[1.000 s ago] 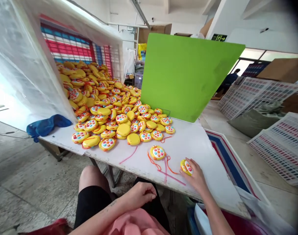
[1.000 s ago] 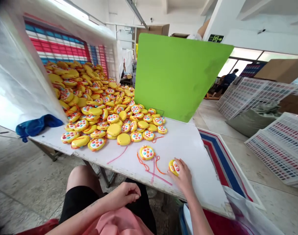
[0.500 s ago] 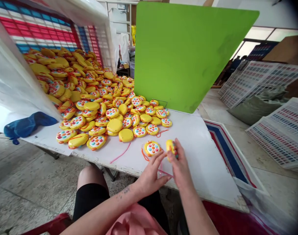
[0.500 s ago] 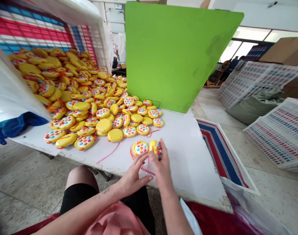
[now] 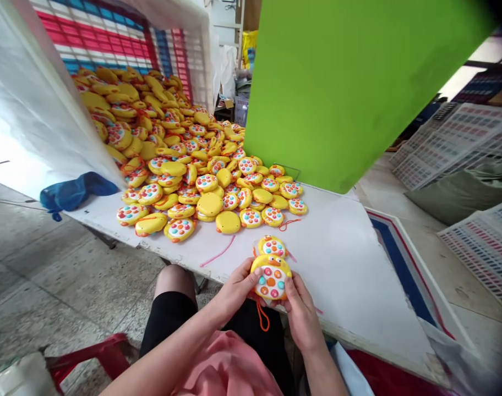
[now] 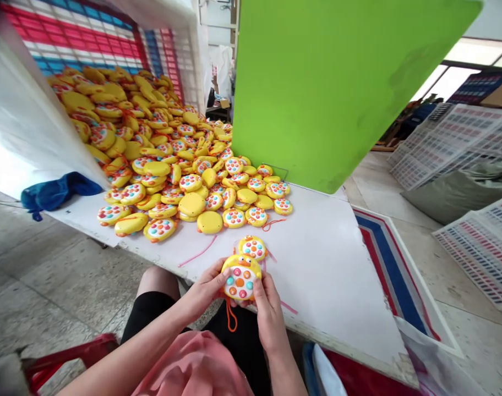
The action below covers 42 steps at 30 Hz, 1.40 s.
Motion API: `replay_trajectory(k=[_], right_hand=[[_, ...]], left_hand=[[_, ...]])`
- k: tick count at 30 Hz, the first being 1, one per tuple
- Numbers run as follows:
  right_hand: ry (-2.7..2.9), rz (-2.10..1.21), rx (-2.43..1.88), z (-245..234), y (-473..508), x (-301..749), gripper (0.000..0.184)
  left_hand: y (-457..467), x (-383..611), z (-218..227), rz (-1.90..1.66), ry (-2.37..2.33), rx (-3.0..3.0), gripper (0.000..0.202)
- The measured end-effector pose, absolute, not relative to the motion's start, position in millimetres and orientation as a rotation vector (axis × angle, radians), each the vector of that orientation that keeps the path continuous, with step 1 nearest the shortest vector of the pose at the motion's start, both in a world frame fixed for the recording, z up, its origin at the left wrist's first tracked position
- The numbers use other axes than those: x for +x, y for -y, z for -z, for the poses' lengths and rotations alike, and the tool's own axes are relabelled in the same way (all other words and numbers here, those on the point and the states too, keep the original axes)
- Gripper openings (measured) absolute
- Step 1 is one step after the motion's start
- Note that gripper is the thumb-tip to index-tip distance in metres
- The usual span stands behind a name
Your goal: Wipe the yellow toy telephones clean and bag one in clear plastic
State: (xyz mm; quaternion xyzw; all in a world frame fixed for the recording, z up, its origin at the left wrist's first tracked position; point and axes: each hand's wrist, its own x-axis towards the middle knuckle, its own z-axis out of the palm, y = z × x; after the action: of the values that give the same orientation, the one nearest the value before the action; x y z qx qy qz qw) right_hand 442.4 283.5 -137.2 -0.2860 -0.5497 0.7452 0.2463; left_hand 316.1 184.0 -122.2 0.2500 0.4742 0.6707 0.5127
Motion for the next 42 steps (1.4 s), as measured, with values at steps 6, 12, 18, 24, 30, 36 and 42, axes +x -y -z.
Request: replay_trajectory(k=[6, 12, 18, 24, 30, 36, 42], right_hand=[[1.345, -2.138, -0.817, 143.5, -275.7, 429.2, 0.032], [1.349, -2.206, -0.823, 149.6, -265.2, 421.0, 0.038], [1.388, -2.158, -0.919, 139.7, -253.7, 416.9, 0.056], [1.52, -2.026, -0.951, 133.2, -253.8, 411.1, 0.068], [1.465, -1.972, -0.884, 136.9, -256.3, 412.7, 0.052], [1.311, -2.2, -0.886, 134.3, -254.6, 417.0, 0.062], [1.371, -2.227, -0.832, 138.3, -255.2, 421.5, 0.065]], left_hand=[[-167.2, 294.3, 134.8, -1.719, -1.872, 0.812, 0.046], [-161.9, 302.3, 141.9, -1.782, -1.258, 0.674, 0.061], [-166.3, 306.4, 147.3, -1.808, -1.184, 0.595, 0.055], [-166.6, 305.2, 151.3, -1.82, -1.18, 0.681, 0.053], [-167.9, 311.6, 156.3, -1.755, -1.059, 0.67, 0.104], [-169.9, 313.0, 156.5, -1.743, -1.116, 0.598, 0.104], [-167.7, 309.9, 153.0, -1.822, -1.14, 0.572, 0.061]])
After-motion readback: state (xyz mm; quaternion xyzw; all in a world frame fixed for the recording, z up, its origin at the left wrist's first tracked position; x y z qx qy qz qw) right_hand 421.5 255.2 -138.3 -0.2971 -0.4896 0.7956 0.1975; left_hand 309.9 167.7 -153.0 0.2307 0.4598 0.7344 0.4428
